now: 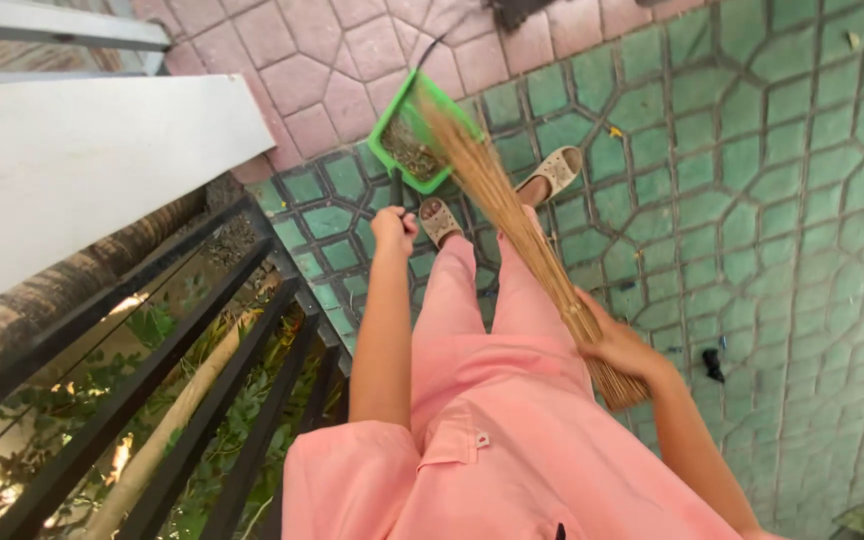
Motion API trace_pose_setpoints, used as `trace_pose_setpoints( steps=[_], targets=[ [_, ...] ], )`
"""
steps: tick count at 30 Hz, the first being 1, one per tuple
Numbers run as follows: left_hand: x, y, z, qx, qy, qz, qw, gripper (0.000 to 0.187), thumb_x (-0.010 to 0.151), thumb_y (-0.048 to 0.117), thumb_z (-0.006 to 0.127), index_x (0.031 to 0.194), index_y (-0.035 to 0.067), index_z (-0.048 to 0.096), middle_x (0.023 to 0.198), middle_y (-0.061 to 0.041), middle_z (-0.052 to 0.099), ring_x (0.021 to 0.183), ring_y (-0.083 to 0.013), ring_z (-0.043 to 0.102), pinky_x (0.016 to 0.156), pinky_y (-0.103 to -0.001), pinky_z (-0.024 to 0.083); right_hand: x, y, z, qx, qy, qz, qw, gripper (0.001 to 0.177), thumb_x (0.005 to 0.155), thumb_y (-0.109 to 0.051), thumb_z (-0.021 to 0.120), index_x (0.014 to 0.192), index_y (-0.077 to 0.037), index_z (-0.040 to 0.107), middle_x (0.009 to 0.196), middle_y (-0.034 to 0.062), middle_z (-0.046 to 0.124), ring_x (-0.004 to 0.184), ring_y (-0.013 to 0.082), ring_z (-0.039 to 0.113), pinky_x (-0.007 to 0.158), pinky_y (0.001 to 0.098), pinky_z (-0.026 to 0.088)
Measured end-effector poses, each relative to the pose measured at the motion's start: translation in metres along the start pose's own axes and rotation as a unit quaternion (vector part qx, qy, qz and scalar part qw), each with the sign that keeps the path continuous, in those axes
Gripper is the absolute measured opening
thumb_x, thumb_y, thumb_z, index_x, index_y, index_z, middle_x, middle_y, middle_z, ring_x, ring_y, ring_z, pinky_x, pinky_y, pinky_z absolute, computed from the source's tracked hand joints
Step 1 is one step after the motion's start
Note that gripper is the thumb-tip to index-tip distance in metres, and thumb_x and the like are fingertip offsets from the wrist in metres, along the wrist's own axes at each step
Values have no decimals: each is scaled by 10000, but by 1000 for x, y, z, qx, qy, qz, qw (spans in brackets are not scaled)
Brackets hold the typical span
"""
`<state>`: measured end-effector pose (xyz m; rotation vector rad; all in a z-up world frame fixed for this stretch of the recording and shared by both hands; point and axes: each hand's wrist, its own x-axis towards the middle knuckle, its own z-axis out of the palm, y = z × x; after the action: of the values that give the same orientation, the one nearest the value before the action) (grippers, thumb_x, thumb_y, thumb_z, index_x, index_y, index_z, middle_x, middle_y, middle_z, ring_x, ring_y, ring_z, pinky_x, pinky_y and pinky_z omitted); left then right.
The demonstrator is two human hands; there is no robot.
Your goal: The person sweeps debris into a green dustpan using a broom, then walks across a tiled patio while carrying both items to continue sweeping in another area.
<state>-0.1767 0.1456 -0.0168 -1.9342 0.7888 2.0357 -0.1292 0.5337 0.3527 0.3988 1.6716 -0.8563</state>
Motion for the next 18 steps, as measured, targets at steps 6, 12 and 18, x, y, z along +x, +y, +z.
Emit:
trace_pose_setpoints(
  steps=[6,12,18],
  targets=[
    [-41,17,-20,47,11,-34,998,171,860,26,590,1025,48,548,893,-212,641,560,-156,475,438,-243,408,-98,-3,-12,94,-2,69,993,1151,690,-268,849,1614,-375,172,1571,80,485,1385,251,526,1132,357,370],
    [-54,-8,-26,79,8,-20,997,153,872,52,596,1008,-3,554,889,-176,642,550,-136,472,421,-263,402,16,-12,-29,93,99,-2,991,1116,718,-243,789,1635,-299,156,1569,144,456,1357,326,523,1073,401,429],
    [-40,-17,-10,76,33,-8,997,138,883,70,602,1008,13,581,854,-154,627,559,-136,467,427,-250,396,144,85,30,-6,22,-17,1000,1188,717,-232,822,1636,-297,72,1517,249,456,1346,381,517,1099,406,415]
  ],
)
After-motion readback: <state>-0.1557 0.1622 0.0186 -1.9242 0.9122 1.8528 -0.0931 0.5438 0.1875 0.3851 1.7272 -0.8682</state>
